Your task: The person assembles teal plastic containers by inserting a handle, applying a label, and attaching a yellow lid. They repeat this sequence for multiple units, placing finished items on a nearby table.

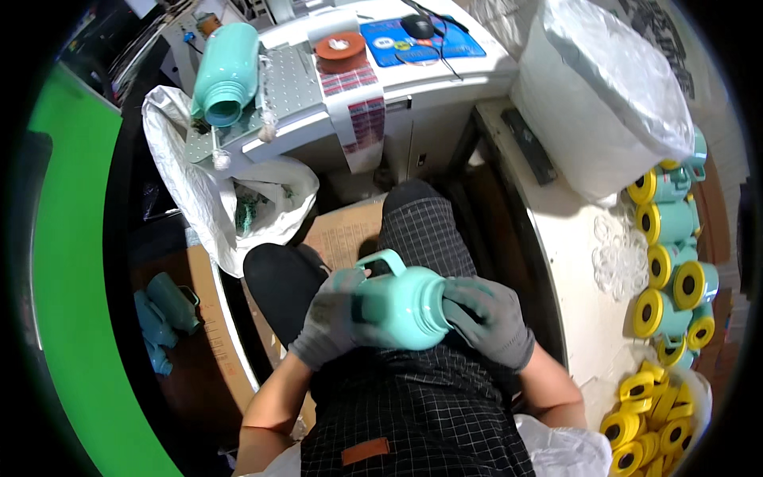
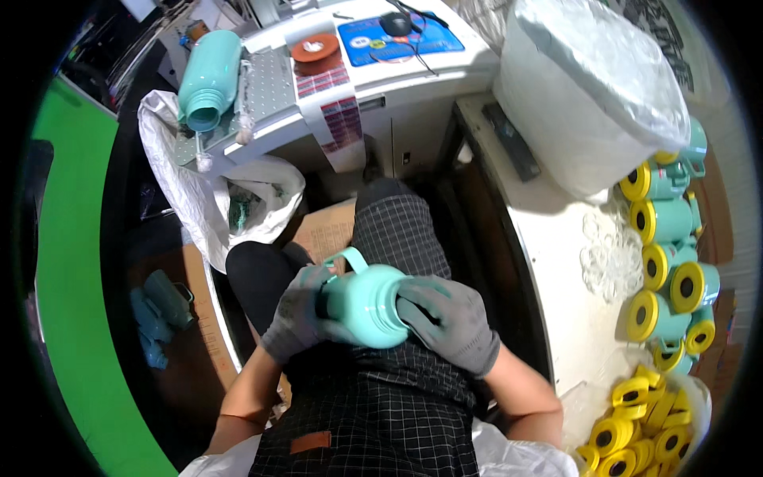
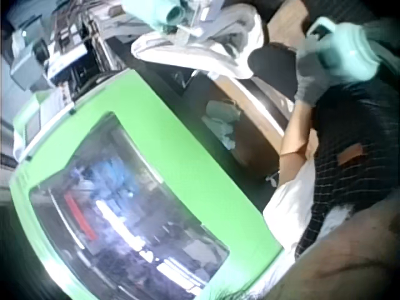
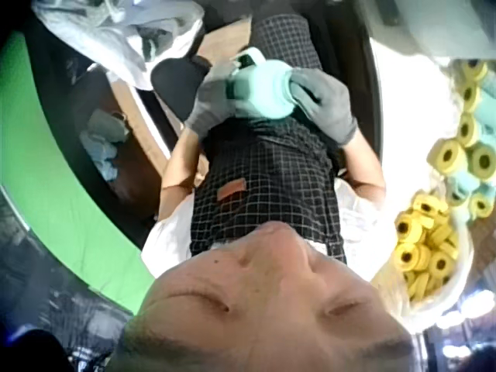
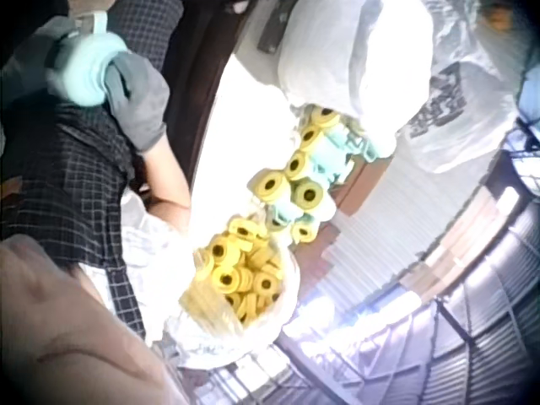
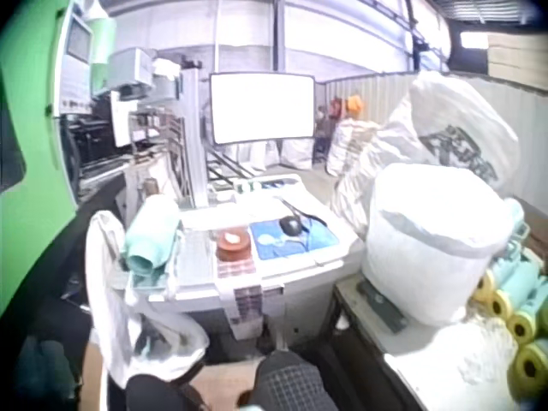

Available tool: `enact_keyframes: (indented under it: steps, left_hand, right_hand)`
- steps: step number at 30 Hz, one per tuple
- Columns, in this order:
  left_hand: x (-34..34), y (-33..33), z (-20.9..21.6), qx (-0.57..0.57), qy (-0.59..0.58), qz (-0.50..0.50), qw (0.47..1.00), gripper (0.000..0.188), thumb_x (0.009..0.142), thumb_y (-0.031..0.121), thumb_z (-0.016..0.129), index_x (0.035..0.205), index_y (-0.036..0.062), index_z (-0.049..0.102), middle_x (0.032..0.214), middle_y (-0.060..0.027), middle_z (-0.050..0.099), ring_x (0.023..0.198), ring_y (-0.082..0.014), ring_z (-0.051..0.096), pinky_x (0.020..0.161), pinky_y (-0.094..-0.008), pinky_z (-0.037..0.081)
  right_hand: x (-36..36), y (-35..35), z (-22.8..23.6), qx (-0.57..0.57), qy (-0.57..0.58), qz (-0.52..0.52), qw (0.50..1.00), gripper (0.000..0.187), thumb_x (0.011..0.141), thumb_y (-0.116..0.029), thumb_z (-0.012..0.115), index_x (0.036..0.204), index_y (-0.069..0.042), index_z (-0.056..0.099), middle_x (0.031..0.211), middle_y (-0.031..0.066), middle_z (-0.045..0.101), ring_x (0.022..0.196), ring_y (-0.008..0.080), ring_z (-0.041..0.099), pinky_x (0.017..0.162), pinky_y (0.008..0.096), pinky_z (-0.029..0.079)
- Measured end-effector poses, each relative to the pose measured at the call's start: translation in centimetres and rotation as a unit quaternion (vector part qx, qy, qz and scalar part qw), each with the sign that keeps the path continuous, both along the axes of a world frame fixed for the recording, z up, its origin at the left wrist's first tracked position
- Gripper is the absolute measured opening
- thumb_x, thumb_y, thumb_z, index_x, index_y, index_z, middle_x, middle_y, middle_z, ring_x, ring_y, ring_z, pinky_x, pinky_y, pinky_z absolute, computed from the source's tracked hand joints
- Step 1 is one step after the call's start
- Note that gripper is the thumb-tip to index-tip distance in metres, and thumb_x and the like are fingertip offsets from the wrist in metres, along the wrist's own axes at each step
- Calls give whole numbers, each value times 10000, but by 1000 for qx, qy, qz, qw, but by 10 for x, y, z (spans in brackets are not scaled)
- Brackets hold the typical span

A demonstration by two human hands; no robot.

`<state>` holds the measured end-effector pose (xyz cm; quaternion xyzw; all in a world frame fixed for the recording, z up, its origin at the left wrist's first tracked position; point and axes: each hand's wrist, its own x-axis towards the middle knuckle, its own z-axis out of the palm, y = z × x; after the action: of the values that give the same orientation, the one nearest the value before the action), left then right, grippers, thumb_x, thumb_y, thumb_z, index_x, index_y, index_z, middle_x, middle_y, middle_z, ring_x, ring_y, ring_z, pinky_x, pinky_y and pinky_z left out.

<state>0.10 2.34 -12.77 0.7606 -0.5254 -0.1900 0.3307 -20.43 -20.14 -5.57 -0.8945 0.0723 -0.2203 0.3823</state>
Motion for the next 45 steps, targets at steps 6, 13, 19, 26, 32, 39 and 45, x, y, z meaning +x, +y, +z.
enact_keyframes:
  steps: [6,13,19,26,32,39,45]
  left_hand:
    - [-29,-1,48,-109,-90,79,987,1262,543,552,1000,1530,52,394,1483,-206,463,1354,-408,507,1107,-530,470]
    - [-43,-74,65,5,-77,-136,988,1074,730,523,877,1573,77,383,1359,-182,574,1264,-352,592,1109,-501,472]
    - [-48,-75,54,31,-28,-163,986,979,772,461,858,1537,50,406,1188,-164,660,1119,-315,671,1045,-444,513]
    - [-2,-5,49,-64,222,7,973,906,722,320,951,1441,34,480,1219,-125,677,1123,-224,695,922,-376,586]
    - [-19,13,80,-143,22,-58,988,843,706,428,934,1392,80,591,1182,-166,711,1097,-332,717,996,-469,570]
    - [-19,22,78,-100,-61,-19,993,829,688,474,942,1366,137,605,1352,-90,639,1262,-326,575,1058,-516,465]
    - [20,-9,90,-115,55,-20,992,801,560,173,973,1273,75,621,1107,-137,723,988,-335,708,870,-452,565]
  right_hand:
    - [17,1,18,3,222,77,972,306,942,-195,714,1214,-58,683,1038,163,742,894,332,752,768,389,604]
    - [39,-9,27,-251,285,247,891,235,867,-264,730,979,-58,730,862,148,714,781,302,733,685,426,574]
    - [22,-8,-5,-263,206,259,906,197,828,-232,745,943,-72,735,791,96,695,696,276,699,607,413,540]
    - [5,-13,-8,8,-112,43,993,155,886,-161,683,1021,-86,693,1012,62,699,784,171,653,618,287,504]
    - [139,23,-32,-39,-232,19,972,580,954,-101,665,1480,52,474,1322,248,632,1045,313,666,873,414,582]
    - [166,42,-43,142,-159,-55,975,562,918,-115,739,1422,31,537,1402,237,578,1171,326,647,1008,422,521]
    - [38,-20,-76,135,-122,-134,974,109,921,-35,705,833,29,717,1054,162,753,931,258,730,849,355,578]
